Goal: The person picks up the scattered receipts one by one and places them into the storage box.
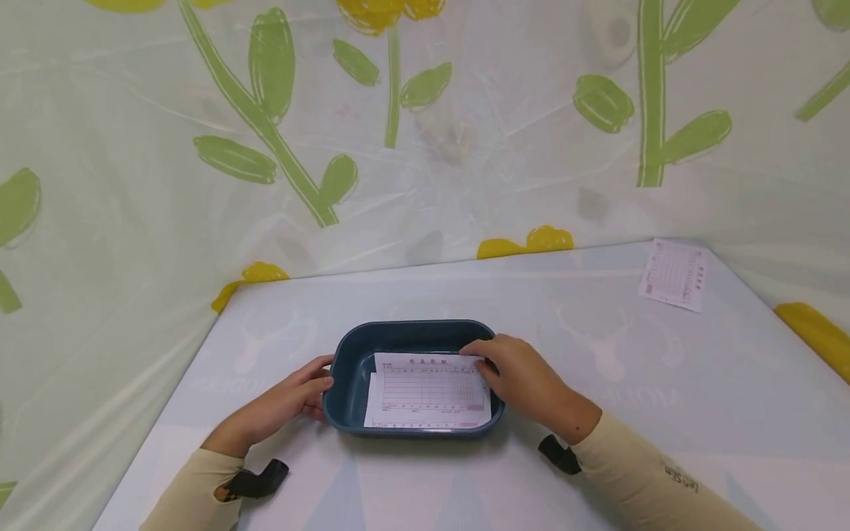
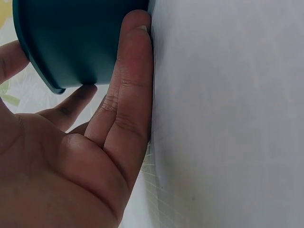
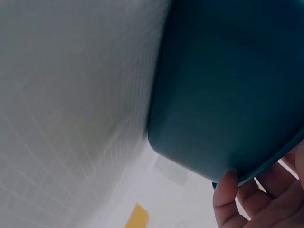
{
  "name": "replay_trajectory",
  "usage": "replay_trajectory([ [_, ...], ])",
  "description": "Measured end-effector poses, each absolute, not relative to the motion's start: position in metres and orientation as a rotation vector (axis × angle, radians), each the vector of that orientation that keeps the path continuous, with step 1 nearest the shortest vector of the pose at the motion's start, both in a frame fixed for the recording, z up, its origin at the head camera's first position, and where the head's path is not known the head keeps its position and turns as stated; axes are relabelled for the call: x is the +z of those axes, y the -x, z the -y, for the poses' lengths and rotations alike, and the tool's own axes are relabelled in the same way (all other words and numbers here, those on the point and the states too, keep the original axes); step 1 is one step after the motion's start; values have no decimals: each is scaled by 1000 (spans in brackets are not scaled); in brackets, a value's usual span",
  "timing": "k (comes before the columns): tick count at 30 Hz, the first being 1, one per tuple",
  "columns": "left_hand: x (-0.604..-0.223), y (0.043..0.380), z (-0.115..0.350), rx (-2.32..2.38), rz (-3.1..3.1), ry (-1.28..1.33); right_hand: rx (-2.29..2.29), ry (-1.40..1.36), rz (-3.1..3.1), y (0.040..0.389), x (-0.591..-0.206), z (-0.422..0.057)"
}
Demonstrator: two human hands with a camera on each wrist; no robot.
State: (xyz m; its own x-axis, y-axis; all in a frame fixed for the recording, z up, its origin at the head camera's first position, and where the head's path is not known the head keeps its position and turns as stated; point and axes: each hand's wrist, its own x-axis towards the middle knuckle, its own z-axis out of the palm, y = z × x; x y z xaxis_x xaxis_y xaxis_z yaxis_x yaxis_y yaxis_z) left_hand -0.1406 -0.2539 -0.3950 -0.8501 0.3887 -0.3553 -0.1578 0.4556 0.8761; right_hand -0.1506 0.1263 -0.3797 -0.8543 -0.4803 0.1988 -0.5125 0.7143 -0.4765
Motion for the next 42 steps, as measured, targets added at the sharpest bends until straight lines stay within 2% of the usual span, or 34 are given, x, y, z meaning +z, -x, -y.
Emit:
replay_trajectory([
  [42,-395,140,253,1391,-2207,-197,669,-789,2950,153,-377,-120],
])
